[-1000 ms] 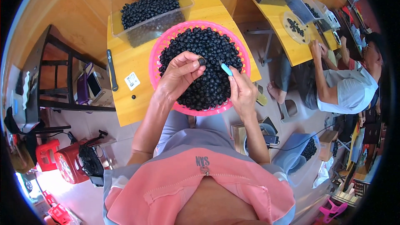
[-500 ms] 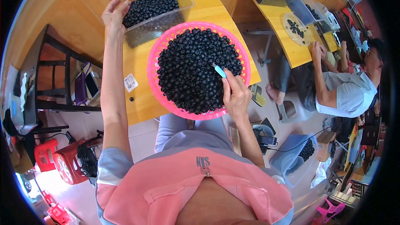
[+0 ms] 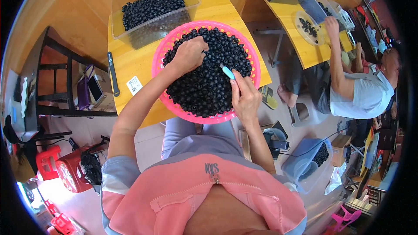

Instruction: The person sorts through a bowl of berries by removing stems and damaged fruit with a small plastic pick.

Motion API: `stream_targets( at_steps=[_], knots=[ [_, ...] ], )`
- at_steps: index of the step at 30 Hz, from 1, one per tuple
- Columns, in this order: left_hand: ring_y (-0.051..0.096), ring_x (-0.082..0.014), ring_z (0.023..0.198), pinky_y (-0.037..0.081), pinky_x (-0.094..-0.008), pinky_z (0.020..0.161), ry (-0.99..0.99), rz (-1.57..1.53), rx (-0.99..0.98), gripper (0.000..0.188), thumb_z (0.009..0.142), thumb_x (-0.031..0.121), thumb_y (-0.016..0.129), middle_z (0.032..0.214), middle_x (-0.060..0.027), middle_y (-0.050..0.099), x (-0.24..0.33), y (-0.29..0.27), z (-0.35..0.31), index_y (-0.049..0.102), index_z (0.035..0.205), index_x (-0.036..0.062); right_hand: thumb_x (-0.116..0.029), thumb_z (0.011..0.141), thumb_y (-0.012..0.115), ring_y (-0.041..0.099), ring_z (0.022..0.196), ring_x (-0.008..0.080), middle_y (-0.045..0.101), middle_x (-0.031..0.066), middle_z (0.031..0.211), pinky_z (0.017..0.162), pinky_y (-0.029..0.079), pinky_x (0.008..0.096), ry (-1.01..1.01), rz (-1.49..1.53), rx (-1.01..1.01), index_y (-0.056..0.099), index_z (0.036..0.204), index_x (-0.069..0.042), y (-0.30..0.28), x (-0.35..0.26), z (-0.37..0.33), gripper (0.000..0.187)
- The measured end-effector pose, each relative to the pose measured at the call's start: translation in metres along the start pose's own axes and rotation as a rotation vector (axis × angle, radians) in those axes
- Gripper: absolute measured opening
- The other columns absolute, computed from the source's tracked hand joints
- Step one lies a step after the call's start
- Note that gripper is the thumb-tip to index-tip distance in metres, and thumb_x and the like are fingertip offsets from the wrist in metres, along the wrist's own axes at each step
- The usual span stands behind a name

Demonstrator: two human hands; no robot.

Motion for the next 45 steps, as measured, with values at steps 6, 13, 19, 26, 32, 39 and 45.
stream_targets(
  at_steps=[6, 13, 19, 26, 32, 39, 45],
  knots=[
    [0.058, -0.0336, 0.080, 0.047, -0.0418, 0.070, 0.062, -0.084, -0.023, 0.010, 0.066, -0.004, 0.058, 0.081, -0.0145, 0.055, 0.014, -0.003, -0.004, 0.057, 0.075, 0.0011, -0.015, 0.084, 0.062, 0.057, 0.056, 0.0251, 0.054, 0.0067, 0.070, 0.049, 0.044, 0.0366, 0.010, -0.041, -0.013, 0.064, 0.105, -0.009, -0.004, 0.000, 0.000, 0.022],
    [0.056, -0.0066, 0.075, 0.045, -0.0212, 0.070, -0.359, -0.780, -0.062, 0.015, 0.075, 0.003, 0.067, 0.080, -0.0020, 0.061, 0.026, -0.020, -0.013, 0.062, 0.090, 0.0031, -0.014, 0.083, 0.062, 0.057, 0.056, 0.0252, 0.055, 0.0071, 0.070, 0.049, 0.043, 0.0367, -0.011, 0.017, 0.044, 0.065, 0.104, -0.009, -0.002, 0.002, -0.001, 0.021],
    [0.062, -0.0134, 0.085, 0.050, -0.0250, 0.080, -0.514, -1.701, -0.061, 0.017, 0.084, 0.004, 0.061, 0.094, -0.0029, 0.062, 0.033, -0.012, -0.030, 0.059, 0.101, 0.0040, -0.011, 0.083, 0.061, 0.054, 0.053, 0.0238, 0.053, 0.0084, 0.068, 0.049, 0.041, 0.0354, 0.039, 0.166, 0.045, 0.065, 0.104, -0.008, -0.007, 0.001, 0.000, 0.021],
    [0.061, -0.0127, 0.081, 0.051, -0.0247, 0.076, -0.567, -1.901, -0.055, 0.018, 0.085, 0.005, 0.060, 0.088, -0.0041, 0.062, 0.051, -0.008, -0.040, 0.058, 0.102, 0.0034, -0.008, 0.083, 0.061, 0.054, 0.053, 0.0240, 0.053, 0.0099, 0.067, 0.048, 0.041, 0.0349, -0.005, 0.267, 0.013, 0.064, 0.105, -0.006, -0.009, -0.017, -0.003, 0.023],
    [0.061, -0.0115, 0.080, 0.051, -0.0246, 0.075, -0.531, -1.974, -0.069, 0.015, 0.085, 0.003, 0.060, 0.090, -0.0045, 0.064, 0.056, -0.001, -0.043, 0.060, 0.100, 0.0036, -0.007, 0.083, 0.061, 0.055, 0.055, 0.0250, 0.054, 0.0104, 0.068, 0.049, 0.042, 0.0357, -0.009, 0.307, 0.026, 0.064, 0.106, -0.005, -0.009, -0.016, -0.002, 0.023],
    [0.062, -0.0120, 0.080, 0.051, -0.0254, 0.075, -0.566, -1.981, -0.055, 0.015, 0.085, 0.003, 0.060, 0.088, -0.0042, 0.064, 0.061, 0.002, -0.045, 0.061, 0.099, 0.0040, -0.007, 0.083, 0.061, 0.055, 0.055, 0.0254, 0.054, 0.0107, 0.069, 0.049, 0.042, 0.0360, -0.022, 0.303, 0.033, 0.063, 0.107, -0.005, -0.009, -0.015, -0.002, 0.024],
    [0.062, -0.0124, 0.080, 0.051, -0.0259, 0.075, -0.562, -2.004, -0.037, 0.015, 0.084, 0.003, 0.061, 0.086, -0.0041, 0.064, 0.064, 0.003, -0.046, 0.061, 0.099, 0.0043, -0.008, 0.084, 0.061, 0.054, 0.054, 0.0248, 0.053, 0.0104, 0.068, 0.049, 0.042, 0.0361, -0.020, 0.285, 0.024, 0.063, 0.108, -0.006, -0.011, -0.014, -0.002, 0.025]
  ],
)
Point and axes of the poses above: each hand's wrist, its own z-axis towards the middle knuckle, its own y-axis out of the palm, x = y × z, the point moved 2 cm from there along z, towards the middle knuckle
